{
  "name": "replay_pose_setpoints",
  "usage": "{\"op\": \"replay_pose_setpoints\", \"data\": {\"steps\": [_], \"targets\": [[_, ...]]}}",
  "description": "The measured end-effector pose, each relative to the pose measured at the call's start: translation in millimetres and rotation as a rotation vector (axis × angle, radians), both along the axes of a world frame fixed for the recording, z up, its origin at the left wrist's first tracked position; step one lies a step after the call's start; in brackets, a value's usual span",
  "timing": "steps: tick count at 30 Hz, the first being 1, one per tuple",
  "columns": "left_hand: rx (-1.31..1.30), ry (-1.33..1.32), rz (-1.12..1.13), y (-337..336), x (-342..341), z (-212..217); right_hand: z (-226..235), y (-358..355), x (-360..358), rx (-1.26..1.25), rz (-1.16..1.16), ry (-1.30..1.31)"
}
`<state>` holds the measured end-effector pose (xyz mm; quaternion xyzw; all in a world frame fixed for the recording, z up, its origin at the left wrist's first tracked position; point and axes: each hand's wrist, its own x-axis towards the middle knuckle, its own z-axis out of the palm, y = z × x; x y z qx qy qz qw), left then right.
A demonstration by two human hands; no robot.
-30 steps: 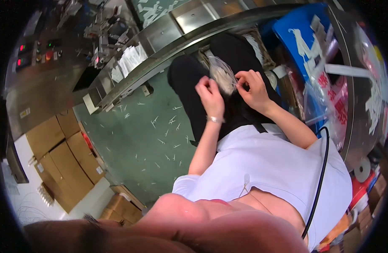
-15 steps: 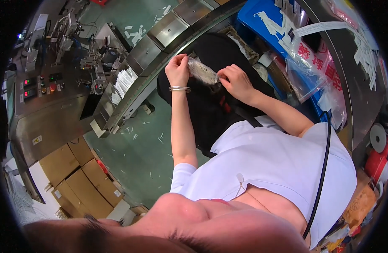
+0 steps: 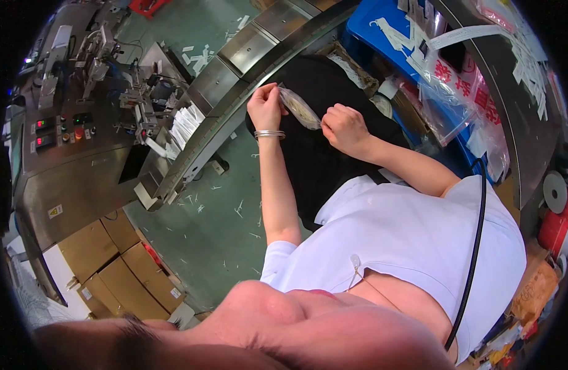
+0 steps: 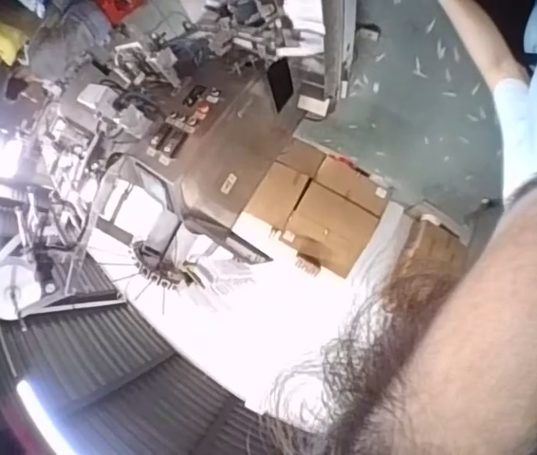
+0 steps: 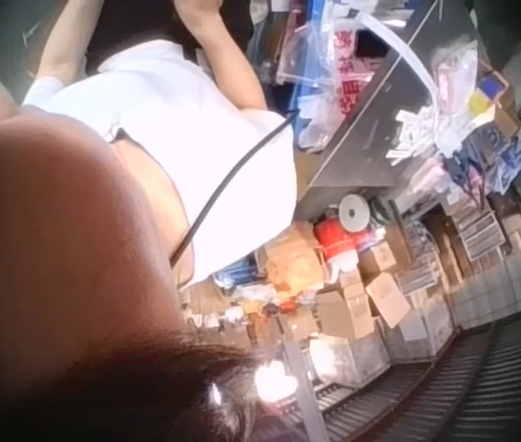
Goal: Sort and package items from a conveyor belt, then assemble parts on a production machine.
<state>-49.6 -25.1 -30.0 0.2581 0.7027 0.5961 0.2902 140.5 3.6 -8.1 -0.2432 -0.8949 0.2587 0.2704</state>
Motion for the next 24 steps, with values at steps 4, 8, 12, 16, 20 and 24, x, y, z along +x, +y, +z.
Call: {"op": "replay_pose_setpoints", "data": {"steps": [4, 8, 12, 16, 20, 24], "targets": [[0.208, -0.289, 0.227, -25, 35, 15, 5, 0, 3, 0.030, -0.017, -0.108], [0.212, -1.477, 0.118, -81, 105, -27, 4, 1, -4, -0.055, -0.033, -0.143], [0.407, -1.645, -0.011, -69, 130, -33, 13, -3, -12, -0.004, 0.030, -0.261], [0.618, -1.728, -0.122, -65, 136, -54, 7, 0, -13, 0.083, 0.015, -0.305], [0.678, -1.740, -0.202, -66, 134, -66, 2, 0, -17, 0.047, 0.060, -0.359], [0.667, -1.672, -0.219, -64, 134, -70, 2, -2, -19, 0.173, 0.079, -0.322]]}}
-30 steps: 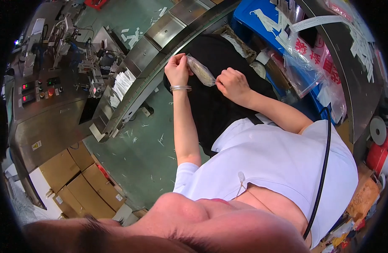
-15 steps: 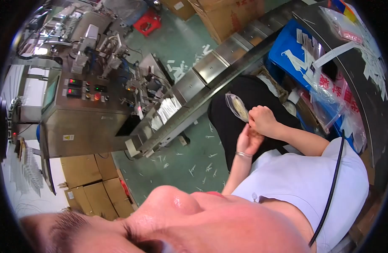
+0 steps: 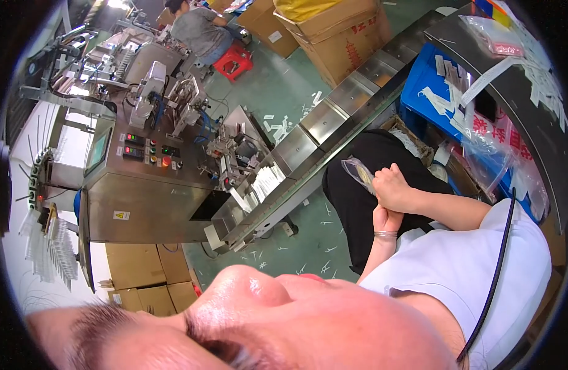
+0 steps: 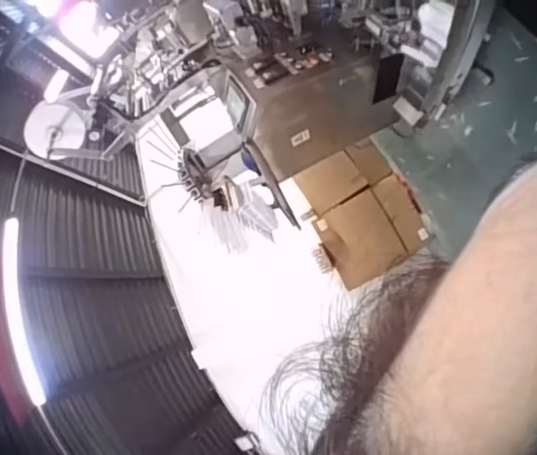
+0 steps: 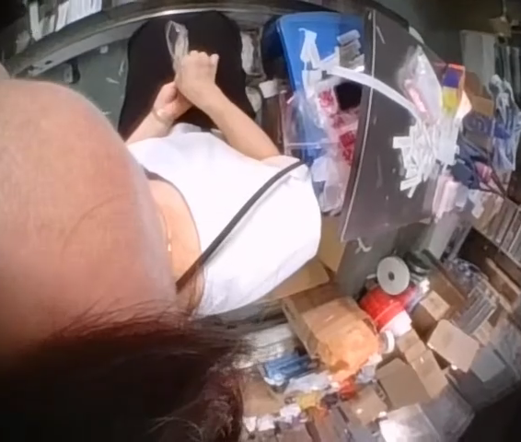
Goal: Sort and package items from a conveyor belt, then assemble parts on a production machine.
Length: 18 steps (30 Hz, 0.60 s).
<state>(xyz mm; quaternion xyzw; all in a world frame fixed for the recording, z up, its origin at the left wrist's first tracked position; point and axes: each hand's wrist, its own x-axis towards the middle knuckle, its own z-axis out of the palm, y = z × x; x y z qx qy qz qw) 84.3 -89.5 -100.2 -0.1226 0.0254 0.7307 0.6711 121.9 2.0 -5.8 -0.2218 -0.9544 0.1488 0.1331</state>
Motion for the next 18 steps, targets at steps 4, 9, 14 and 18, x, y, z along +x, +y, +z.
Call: {"op": "replay_pose_setpoints", "data": {"steps": [4, 9, 14, 18], "targets": [[0.070, 0.016, 0.034, -1, -1, -3, 5, 5, -8, -0.024, 0.005, -0.013], [0.133, -0.027, 0.072, -1, 11, 20, 0, 9, -7, -0.161, -0.029, -0.055], [-0.018, 0.009, 0.091, -2, 9, 23, 6, 7, -8, -0.206, -0.069, -0.027], [-0.084, 0.034, 0.165, -1, 14, 27, 0, 15, -19, -0.263, -0.055, -0.073]]}}
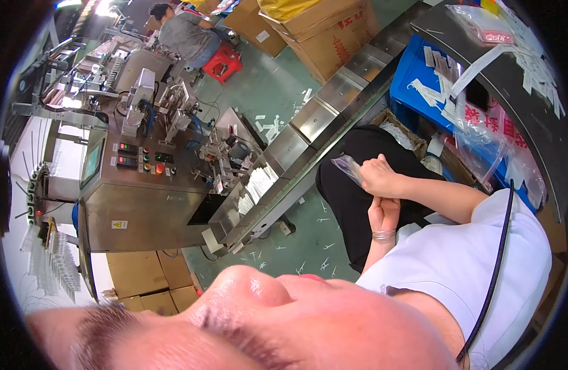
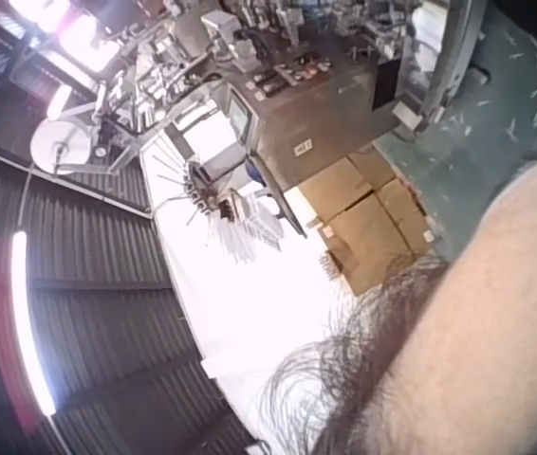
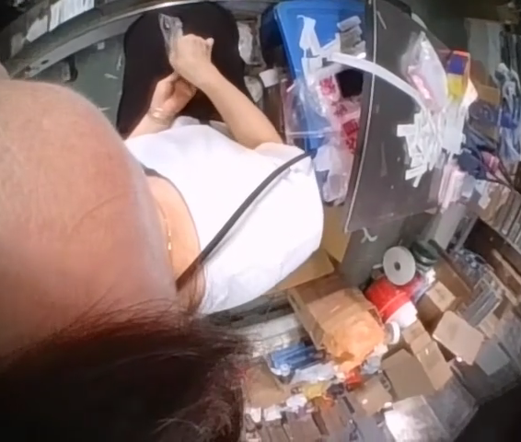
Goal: Sort and package items from a conveyor belt, then assemble parts on a production machine.
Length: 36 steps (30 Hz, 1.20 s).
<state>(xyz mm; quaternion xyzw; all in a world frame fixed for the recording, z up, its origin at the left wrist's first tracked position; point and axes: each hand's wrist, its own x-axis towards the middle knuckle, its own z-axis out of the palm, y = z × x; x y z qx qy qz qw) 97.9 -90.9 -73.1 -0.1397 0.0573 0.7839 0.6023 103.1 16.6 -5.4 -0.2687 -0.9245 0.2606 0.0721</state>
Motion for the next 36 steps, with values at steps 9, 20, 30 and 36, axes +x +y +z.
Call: {"op": "replay_pose_setpoints", "data": {"steps": [9, 20, 30, 36], "targets": [[0.206, -0.134, 0.048, 0, -8, -5, -7, 18, -37, -0.102, 0.037, 0.019], [-0.288, -0.250, 0.156, 46, -50, 41, -8, 41, -64, -0.141, -0.150, 0.159], [-0.023, -0.165, 0.143, 42, -35, -10, -26, 43, -64, -0.210, -0.157, 0.261], [-0.111, -0.167, 0.170, 42, -28, 0, -35, 55, -86, -0.183, -0.174, 0.250]]}}
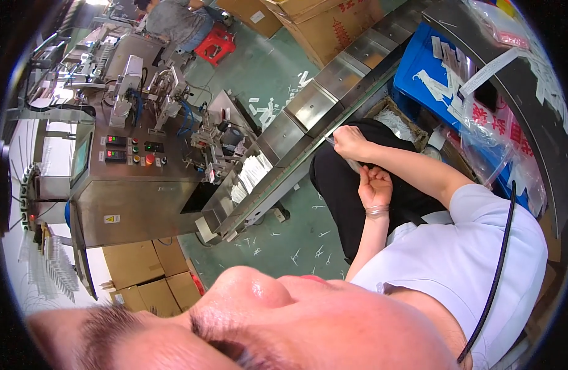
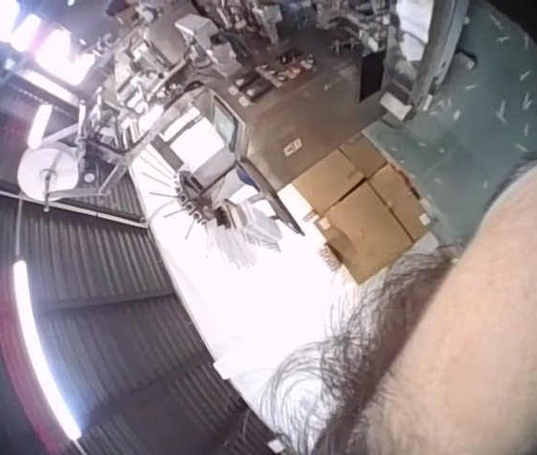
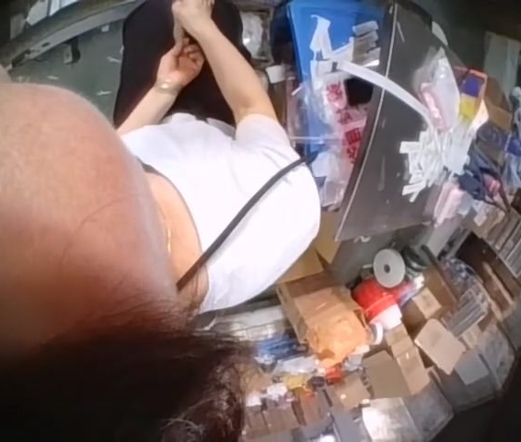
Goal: Sort and package items from a conveyor belt, then assemble parts on a production machine.
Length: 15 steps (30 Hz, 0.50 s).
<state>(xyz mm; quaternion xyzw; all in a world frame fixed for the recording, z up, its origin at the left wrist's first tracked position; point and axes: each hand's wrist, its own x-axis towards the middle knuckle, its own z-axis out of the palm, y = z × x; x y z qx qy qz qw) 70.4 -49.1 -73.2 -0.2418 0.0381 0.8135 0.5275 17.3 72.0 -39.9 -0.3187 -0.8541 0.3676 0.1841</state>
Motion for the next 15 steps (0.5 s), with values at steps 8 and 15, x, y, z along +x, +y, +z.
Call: {"op": "replay_pose_setpoints", "data": {"steps": [8, 15], "targets": [[-0.087, -0.048, -0.026, -3, 6, -7, -8, 13, -29, 0.036, -0.027, -0.072], [-0.081, -0.018, -0.060, -7, 12, -8, -17, 14, -20, -0.038, -0.078, 0.045]]}}
